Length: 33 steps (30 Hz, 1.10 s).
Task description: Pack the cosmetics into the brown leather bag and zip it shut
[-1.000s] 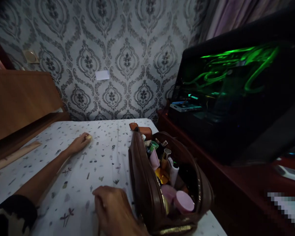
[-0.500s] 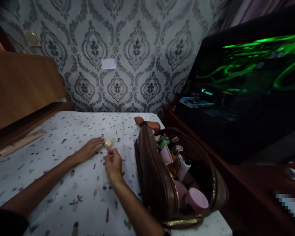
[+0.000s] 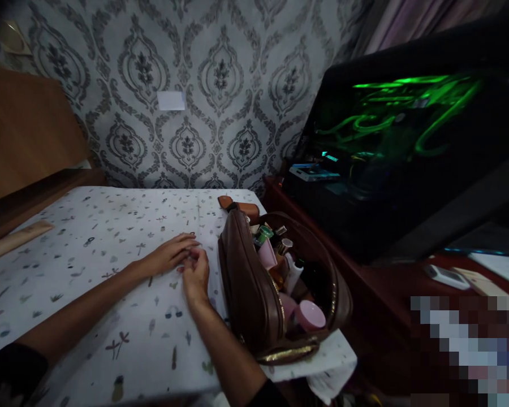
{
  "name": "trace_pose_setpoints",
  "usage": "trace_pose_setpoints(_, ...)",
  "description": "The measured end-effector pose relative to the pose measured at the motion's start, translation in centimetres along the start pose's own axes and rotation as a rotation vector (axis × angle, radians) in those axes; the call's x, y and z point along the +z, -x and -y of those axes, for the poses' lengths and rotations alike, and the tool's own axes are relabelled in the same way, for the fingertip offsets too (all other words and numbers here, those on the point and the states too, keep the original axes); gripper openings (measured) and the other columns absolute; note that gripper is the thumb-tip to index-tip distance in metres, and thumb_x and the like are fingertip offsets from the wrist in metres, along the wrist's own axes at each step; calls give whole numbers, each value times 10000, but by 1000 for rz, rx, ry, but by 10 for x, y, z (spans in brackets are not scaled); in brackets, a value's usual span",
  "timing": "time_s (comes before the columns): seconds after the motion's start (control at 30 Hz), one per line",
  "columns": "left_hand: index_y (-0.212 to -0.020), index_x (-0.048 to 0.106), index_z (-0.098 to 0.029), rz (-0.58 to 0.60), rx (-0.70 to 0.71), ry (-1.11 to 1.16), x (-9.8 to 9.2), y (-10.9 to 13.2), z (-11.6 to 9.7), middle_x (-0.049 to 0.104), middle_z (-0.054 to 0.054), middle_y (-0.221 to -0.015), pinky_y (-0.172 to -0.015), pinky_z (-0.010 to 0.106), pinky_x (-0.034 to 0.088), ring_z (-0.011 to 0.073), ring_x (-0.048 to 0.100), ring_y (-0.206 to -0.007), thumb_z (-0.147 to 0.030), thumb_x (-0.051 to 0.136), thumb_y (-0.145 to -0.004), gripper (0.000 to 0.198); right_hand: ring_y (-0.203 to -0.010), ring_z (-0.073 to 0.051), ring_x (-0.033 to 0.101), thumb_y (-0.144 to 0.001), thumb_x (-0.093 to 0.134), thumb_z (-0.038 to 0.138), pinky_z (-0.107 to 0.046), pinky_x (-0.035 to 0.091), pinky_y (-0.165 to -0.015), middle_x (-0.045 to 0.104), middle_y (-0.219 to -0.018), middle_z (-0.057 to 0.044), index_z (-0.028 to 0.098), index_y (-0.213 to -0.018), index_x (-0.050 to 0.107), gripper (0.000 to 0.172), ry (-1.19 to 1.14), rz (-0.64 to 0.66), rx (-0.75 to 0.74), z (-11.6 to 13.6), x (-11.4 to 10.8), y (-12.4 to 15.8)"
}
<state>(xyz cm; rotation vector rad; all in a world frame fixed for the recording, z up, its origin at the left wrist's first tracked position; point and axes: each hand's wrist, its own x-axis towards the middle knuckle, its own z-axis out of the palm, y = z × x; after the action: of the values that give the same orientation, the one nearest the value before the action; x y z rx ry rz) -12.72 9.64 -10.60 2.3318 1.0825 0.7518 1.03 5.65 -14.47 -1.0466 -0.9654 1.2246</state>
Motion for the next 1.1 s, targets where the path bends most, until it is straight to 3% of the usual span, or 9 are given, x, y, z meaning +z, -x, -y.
trace_pose_setpoints(0.17, -1183, 631, -217, -112, -76, 61, -8, 14, -8, 606, 73, -1097, -887, 347, 522, 209, 612, -956, -375, 554, -930, 308, -675, -137, 633, -714, 624, 331, -291, 544, -648, 607, -1016, -35, 232, -1056, 532, 367, -1, 1, 36, 2, -2, 1)
trace_pose_setpoints(0.3, -1134, 566, -208, -173, -169, 224, -11, 42, -15, 594, 71, -1091, -794, 308, 545, 223, 604, -1032, -407, 575, -925, 289, -591, -154, 612, -779, 627, 486, -309, 532, -594, 639, -826, -16, 212, -959, 597, 329, -4, 128, 76, 5, 3, 4)
trace_pose_setpoints(0.47, -1132, 543, -216, -236, -223, 526, -3, 65, -24, 581, 69, -1119, -880, 336, 544, 225, 586, -1084, -428, 679, -879, 357, -566, -155, 582, -744, 669, 642, -282, 488, -521, 648, -749, -2, 209, -842, 637, 445, -23, 262, 93, 14, 7, 8)
trace_pose_setpoints(0.6, -1195, 566, -235, -247, -170, 409, -5, 68, -31, 598, 78, -1190, -932, 361, 529, 231, 592, -1119, -397, 639, -920, 327, -639, -153, 590, -751, 689, 637, -262, 483, -567, 657, -783, -9, 202, -897, 668, 459, -56, 321, 98, 22, 6, 13)
trace_pose_setpoints(0.8, -1198, 575, -232, -269, -104, 134, -12, 74, -38, 622, 82, -1140, -865, 352, 505, 224, 596, -1028, -393, 545, -975, 277, -653, -136, 560, -753, 729, 604, -251, 470, -612, 633, -761, 3, 202, -971, 677, 460, -108, 360, 107, 28, 9, 19)
trace_pose_setpoints(1.0, -1146, 538, -223, -291, -188, 179, -6, 75, -44, 637, 72, -1043, -827, 354, 485, 211, 600, -924, -446, 427, -1016, 281, -699, -137, 573, -763, 756, 544, -258, 483, -673, 652, -796, 3, 214, -952, 677, 388, -104, 366, 39, 34, 10, 24)
trace_pose_setpoints(1.1, -1061, 537, -223, -304, -257, 259, -3, 75, -42, 630, 20, -871, -744, 328, 463, 188, 589, -789, -505, 404, -1015, 315, -707, -137, 575, -745, 789, 494, -263, 488, -692, 663, -805, 3, 215, -975, 685, 376, -86, 376, 10, 37, 10, 25)
